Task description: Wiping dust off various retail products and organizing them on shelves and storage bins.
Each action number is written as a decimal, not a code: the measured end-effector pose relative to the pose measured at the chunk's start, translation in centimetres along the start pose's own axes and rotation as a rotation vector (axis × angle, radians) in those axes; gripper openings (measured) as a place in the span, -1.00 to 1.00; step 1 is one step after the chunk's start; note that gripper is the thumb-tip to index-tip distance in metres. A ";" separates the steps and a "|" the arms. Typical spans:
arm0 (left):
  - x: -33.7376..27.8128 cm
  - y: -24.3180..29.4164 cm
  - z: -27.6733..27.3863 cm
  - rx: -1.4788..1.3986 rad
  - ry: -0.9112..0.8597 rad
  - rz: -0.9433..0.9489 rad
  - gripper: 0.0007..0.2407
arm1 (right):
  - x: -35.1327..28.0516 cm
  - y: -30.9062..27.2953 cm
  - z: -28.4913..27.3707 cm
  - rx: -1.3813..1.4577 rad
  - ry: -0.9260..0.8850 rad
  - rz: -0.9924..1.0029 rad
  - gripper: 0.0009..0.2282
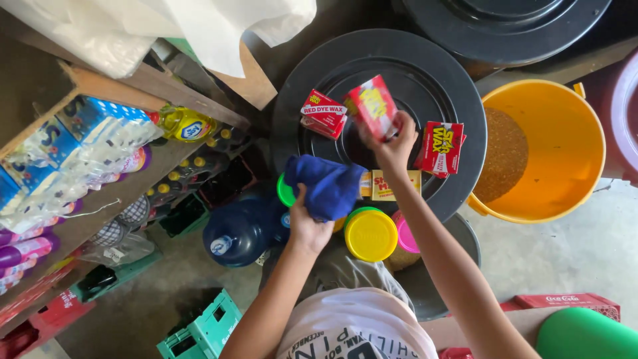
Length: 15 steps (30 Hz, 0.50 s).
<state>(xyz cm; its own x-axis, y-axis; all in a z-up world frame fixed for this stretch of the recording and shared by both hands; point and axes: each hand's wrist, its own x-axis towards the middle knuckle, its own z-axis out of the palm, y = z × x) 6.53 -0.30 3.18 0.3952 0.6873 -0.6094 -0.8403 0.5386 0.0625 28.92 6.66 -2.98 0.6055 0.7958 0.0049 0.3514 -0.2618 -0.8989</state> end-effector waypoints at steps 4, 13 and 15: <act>-1.3 3.1 -1.1 -0.004 -0.036 0.089 -0.58 | 6.1 3.6 2.5 -0.225 0.090 0.056 -0.23; -2.4 3.3 -2.3 0.042 0.138 0.124 -0.59 | 9.0 9.0 7.5 -0.367 -0.130 -0.015 -0.10; -1.9 3.2 -2.4 0.078 0.115 0.146 -0.60 | 8.3 9.5 7.2 -0.263 -0.195 -0.032 -0.11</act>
<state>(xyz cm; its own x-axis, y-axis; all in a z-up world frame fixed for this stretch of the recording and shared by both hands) 2.25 -1.05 2.65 0.2226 0.7034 -0.6751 -0.8524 0.4765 0.2154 32.16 14.73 -14.64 0.4521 0.8888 -0.0759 0.5554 -0.3470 -0.7557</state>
